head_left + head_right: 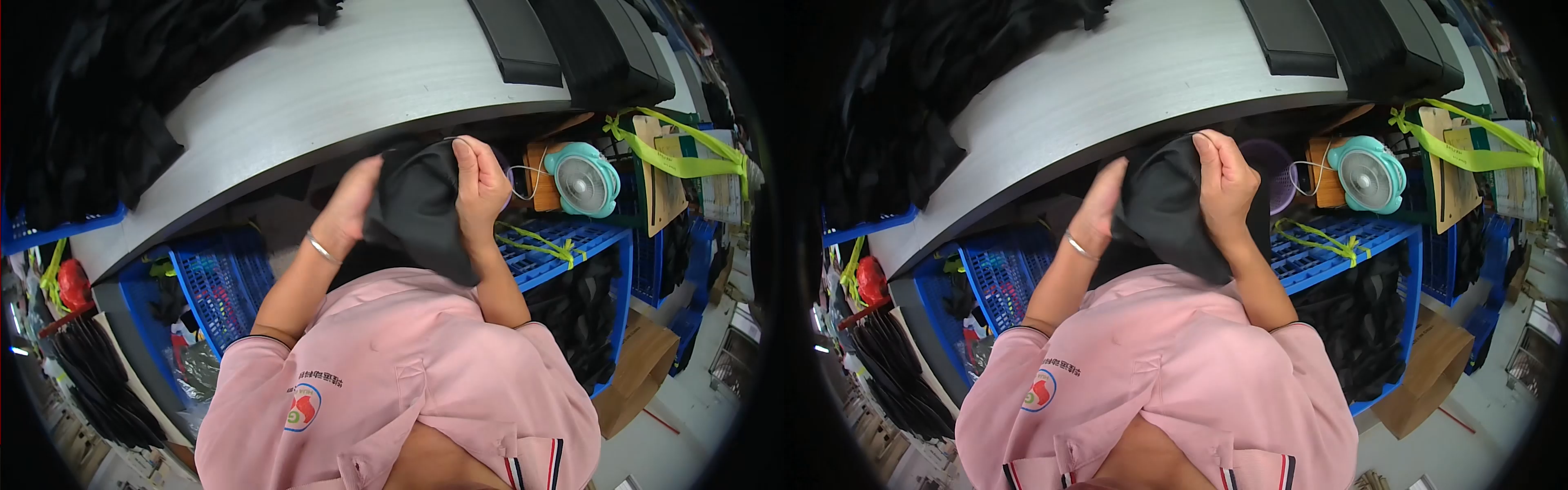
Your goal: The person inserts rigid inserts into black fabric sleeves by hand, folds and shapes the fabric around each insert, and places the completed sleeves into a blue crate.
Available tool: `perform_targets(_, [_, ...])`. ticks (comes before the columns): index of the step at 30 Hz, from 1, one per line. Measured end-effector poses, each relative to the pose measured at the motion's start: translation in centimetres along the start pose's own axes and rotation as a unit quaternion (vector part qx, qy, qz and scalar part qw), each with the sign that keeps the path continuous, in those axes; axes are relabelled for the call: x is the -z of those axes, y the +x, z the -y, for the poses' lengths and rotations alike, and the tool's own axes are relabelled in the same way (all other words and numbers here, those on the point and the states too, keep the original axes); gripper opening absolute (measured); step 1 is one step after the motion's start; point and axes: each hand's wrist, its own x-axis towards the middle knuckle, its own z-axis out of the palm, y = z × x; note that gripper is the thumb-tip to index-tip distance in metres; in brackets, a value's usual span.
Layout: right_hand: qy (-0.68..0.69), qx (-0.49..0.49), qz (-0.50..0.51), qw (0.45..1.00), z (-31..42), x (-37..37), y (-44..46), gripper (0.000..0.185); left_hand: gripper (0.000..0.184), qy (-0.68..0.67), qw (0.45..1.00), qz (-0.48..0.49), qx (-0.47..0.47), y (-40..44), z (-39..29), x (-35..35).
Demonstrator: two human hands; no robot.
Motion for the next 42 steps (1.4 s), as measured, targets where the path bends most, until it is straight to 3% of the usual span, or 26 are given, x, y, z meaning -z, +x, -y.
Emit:
perform_targets(1, [-0.039,0.049,-0.008,0.998,-0.6,-0.1,0.3,0.013,0.029,-0.067,0.979,0.175,0.082,1.2,1.5,3.5])
perform_targets(3, [-0.078,0.138,0.033,0.987,-3.8,-0.4,0.1,0.007,0.027,-0.014,0.981,0.172,0.088,0.1,3.4,2.4])
perform_targets(5, [-0.070,0.224,0.086,0.968,-5.3,-1.5,-2.3,0.012,0.027,0.147,0.973,0.177,-0.016,-1.7,4.5,1.2])
perform_targets(8, [-0.055,0.032,0.049,0.997,-7.2,-5.2,-12.3,0.017,0.029,0.283,0.932,0.154,-0.164,-1.9,5.7,1.1])
perform_targets(12, [-0.029,-0.091,0.149,0.984,-7.9,-6.9,-17.4,0.020,0.033,0.317,0.900,0.149,-0.259,-0.5,5.8,2.1])
perform_targets(21, [-0.004,-0.133,0.346,0.929,-9.3,-4.8,-14.8,0.029,0.047,0.358,0.848,0.154,-0.360,1.0,4.4,3.3])
perform_targets(29, [0.007,-0.099,0.480,0.872,-11.5,-2.9,-11.8,0.037,0.063,0.370,0.816,0.149,-0.418,1.9,3.5,2.8])
perform_targets(31, [0.018,-0.082,0.490,0.868,-11.7,-3.5,-11.6,0.038,0.062,0.413,0.771,0.133,-0.467,2.2,3.5,3.8])
perform_targets(33, [0.031,-0.071,0.499,0.863,-11.1,-4.2,-11.7,0.040,0.065,0.348,0.810,0.135,-0.451,2.6,2.6,3.6])
perform_targets(35, [0.043,-0.091,0.510,0.855,-9.9,-5.1,-12.4,0.042,0.071,0.165,0.907,0.156,-0.355,3.2,1.5,2.8])
perform_targets(36, [0.049,-0.107,0.513,0.851,-8.9,-5.4,-12.6,0.043,0.070,0.091,0.930,0.158,-0.318,3.5,1.0,2.4])
perform_targets(38, [0.049,-0.183,0.534,0.824,-6.5,-5.5,-12.6,0.043,0.070,0.028,0.944,0.159,-0.286,3.6,0.6,2.6])
perform_targets(39, [0.076,-0.174,0.513,0.837,-6.0,-5.3,-12.8,0.041,0.069,0.019,0.947,0.157,-0.280,3.5,0.5,3.0])
perform_targets(41, [0.077,-0.151,0.578,0.799,-5.8,-4.1,-11.1,0.033,0.069,0.003,0.950,0.152,-0.272,2.9,0.5,4.3])
perform_targets(42, [0.071,-0.192,0.564,0.800,-5.0,-3.6,-10.1,0.027,0.068,-0.007,0.953,0.144,-0.266,2.3,0.3,5.1])
